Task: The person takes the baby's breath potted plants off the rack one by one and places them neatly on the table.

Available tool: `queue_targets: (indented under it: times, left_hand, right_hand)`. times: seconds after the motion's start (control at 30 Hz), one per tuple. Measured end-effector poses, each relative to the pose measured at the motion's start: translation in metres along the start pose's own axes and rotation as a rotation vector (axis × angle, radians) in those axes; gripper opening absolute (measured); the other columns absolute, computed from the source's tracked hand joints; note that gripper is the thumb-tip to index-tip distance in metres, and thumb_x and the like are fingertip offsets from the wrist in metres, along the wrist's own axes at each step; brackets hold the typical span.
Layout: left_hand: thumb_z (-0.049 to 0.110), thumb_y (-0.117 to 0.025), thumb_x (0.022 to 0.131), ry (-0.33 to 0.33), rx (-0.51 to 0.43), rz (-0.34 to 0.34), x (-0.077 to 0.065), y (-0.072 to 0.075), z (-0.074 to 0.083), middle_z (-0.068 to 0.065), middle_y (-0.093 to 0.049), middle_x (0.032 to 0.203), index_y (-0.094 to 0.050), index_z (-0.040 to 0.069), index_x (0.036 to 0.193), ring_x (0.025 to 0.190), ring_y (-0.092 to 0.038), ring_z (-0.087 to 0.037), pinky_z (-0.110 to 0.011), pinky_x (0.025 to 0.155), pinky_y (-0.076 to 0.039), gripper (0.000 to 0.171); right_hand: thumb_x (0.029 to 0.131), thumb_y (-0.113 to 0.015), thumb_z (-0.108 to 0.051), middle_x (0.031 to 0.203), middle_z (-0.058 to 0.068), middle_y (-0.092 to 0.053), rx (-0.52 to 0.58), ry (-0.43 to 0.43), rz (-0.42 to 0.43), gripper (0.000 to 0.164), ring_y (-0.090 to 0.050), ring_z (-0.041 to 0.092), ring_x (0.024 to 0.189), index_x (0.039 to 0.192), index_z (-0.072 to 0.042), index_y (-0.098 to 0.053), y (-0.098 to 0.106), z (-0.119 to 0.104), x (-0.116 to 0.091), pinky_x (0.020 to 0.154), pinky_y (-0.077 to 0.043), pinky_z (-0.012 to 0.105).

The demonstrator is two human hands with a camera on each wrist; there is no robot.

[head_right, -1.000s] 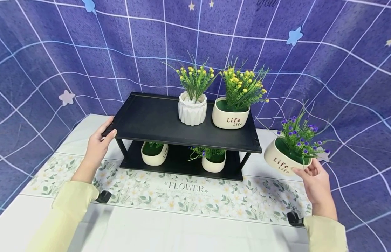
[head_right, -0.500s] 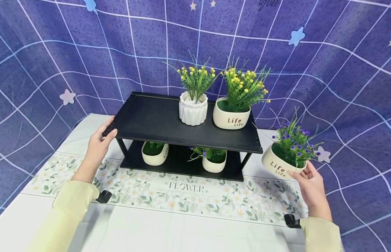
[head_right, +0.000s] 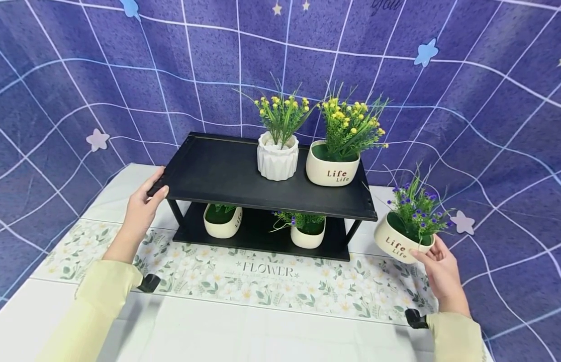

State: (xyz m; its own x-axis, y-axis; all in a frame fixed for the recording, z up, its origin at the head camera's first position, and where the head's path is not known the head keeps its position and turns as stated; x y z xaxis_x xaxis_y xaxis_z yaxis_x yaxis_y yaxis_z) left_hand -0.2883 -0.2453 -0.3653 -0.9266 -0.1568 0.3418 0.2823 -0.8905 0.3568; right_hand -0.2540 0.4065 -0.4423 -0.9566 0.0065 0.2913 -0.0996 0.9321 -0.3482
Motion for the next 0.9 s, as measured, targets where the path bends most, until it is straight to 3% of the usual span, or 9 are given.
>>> queue_targets:
  times: [0.2, 0.4, 0.47, 0.57, 0.67, 0.9]
  left_hand:
    - [0.023, -0.053, 0.1, 0.014, -0.01, -0.007, 0.001, 0.001, 0.001, -0.003, -0.033, 0.158, -0.035, 0.017, 0.151, 0.143, -0.034, -0.024, -0.004, 0.096, -0.037, 0.054]
    - [0.025, -0.052, 0.1, 0.01, -0.01, 0.007, 0.001, 0.002, 0.001, -0.004, -0.034, 0.157, -0.036, 0.019, 0.151, 0.142, -0.035, -0.023, -0.002, 0.093, -0.036, 0.053]
    - [0.026, -0.052, 0.1, 0.001, -0.001, 0.01, 0.001, 0.003, 0.0, -0.004, -0.035, 0.157, -0.036, 0.019, 0.151, 0.142, -0.035, -0.024, -0.002, 0.093, -0.035, 0.053]
    - [0.026, -0.053, 0.1, -0.013, 0.004, 0.006, 0.0, 0.002, 0.0, -0.005, -0.035, 0.157, -0.036, 0.017, 0.151, 0.142, -0.035, -0.025, -0.004, 0.096, -0.036, 0.054]
    - [0.026, -0.052, 0.1, -0.016, 0.002, -0.001, -0.001, 0.001, 0.0, -0.005, -0.034, 0.157, -0.036, 0.015, 0.151, 0.142, -0.034, -0.025, -0.006, 0.098, -0.037, 0.055]
    - [0.026, -0.053, 0.1, -0.012, 0.004, -0.004, -0.001, 0.0, -0.001, -0.005, -0.034, 0.157, -0.036, 0.014, 0.151, 0.143, -0.034, -0.025, -0.01, 0.101, -0.038, 0.055]
  right_hand:
    - [0.089, -0.04, 0.022, 0.105, -0.003, -0.068, -0.024, -0.045, -0.005, 0.053, -0.066, 0.006, 0.097, 0.13, -0.01, -0.049, 0.006, 0.01, -0.002, 0.085, -0.051, 0.014]
    - [0.089, -0.047, 0.018, 0.109, -0.009, -0.066, -0.087, -0.12, 0.026, 0.071, -0.064, 0.0, 0.1, 0.15, -0.007, -0.02, 0.012, 0.02, 0.001, 0.089, -0.048, 0.01]
    - [0.089, -0.047, 0.018, 0.109, -0.01, -0.066, -0.101, -0.125, 0.017, 0.072, -0.063, -0.001, 0.1, 0.15, -0.01, -0.022, 0.013, 0.023, 0.002, 0.089, -0.047, 0.01]
    - [0.088, -0.047, 0.02, 0.107, -0.01, -0.067, -0.1, -0.117, 0.001, 0.06, -0.064, -0.001, 0.097, 0.137, -0.016, -0.043, 0.016, 0.028, 0.001, 0.086, -0.049, 0.011]
    - [0.086, -0.045, 0.022, 0.105, -0.009, -0.068, -0.099, -0.106, -0.015, 0.058, -0.065, 0.0, 0.095, 0.126, -0.019, -0.054, 0.019, 0.033, 0.0, 0.084, -0.05, 0.012]
    - [0.086, -0.046, 0.023, 0.112, -0.011, -0.069, -0.161, -0.1, -0.051, 0.06, -0.065, 0.0, 0.1, 0.126, -0.021, -0.055, 0.021, 0.04, 0.001, 0.085, -0.05, 0.012]
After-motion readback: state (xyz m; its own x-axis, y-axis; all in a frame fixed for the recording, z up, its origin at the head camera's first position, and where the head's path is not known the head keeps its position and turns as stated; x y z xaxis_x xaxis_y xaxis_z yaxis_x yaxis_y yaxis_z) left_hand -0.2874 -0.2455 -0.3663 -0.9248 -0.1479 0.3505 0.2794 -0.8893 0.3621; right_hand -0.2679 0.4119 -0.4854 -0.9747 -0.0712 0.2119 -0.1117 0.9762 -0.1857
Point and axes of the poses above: each hand's wrist, its own x-axis towards the middle knuckle, its own y-axis out of the back of the hand, z = x × y, the point moved 6 cm from there along x, towards the middle knuckle
